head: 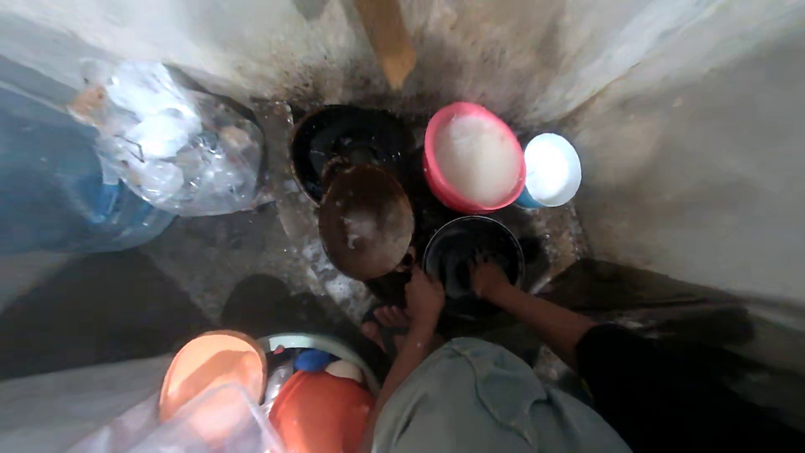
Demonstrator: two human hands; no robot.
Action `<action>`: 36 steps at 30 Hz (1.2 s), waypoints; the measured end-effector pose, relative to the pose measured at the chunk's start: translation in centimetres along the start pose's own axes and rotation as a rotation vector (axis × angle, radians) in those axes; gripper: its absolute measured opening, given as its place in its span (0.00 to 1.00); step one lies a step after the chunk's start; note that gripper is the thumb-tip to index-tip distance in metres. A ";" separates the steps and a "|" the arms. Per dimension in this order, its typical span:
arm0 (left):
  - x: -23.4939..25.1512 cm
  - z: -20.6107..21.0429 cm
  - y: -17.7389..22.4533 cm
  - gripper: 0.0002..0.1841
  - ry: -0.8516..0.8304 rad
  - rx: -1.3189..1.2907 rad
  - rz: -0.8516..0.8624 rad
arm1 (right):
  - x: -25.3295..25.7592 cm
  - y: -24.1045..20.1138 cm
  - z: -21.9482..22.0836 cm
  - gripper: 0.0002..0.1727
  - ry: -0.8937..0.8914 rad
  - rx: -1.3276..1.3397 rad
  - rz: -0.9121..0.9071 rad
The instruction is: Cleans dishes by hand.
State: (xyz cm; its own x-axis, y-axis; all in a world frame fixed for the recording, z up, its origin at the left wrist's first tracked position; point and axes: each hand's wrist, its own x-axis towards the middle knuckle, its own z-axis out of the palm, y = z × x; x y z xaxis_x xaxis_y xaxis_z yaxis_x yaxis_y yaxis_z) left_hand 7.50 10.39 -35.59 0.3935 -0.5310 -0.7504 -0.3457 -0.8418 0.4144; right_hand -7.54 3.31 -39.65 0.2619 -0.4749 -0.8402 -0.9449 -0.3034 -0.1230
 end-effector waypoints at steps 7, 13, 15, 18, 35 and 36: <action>-3.8 -2.0 0.8 0.32 -0.150 0.012 0.066 | -3.4 -6.0 0.9 0.24 0.044 0.705 -0.197; -8.0 -7.4 2.4 0.33 -0.126 0.009 0.158 | -6.9 -9.5 -4.9 0.32 0.287 1.079 -0.219; -9.2 -9.3 3.3 0.29 -0.052 0.015 0.203 | -7.8 -10.1 -6.1 0.29 0.315 1.029 -0.345; -10.7 -12.8 4.9 0.31 0.125 -0.017 0.228 | -10.1 -9.4 -7.7 0.26 0.275 0.548 -0.572; -17.9 -19.5 16.3 0.40 0.515 0.338 0.495 | -14.6 -8.4 -15.7 0.21 0.738 0.407 -1.078; -18.4 -19.7 16.7 0.40 0.515 0.377 0.480 | -13.7 -6.5 -16.2 0.24 0.741 0.151 -1.045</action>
State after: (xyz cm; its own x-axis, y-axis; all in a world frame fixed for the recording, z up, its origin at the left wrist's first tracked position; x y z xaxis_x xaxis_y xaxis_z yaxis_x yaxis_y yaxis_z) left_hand 11.25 4.17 -4.76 0.4411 -0.8825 -0.1634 -0.8056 -0.4696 0.3612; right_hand -1.83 -1.59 -18.76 0.8867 -0.4275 0.1761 -0.2266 -0.7338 -0.6404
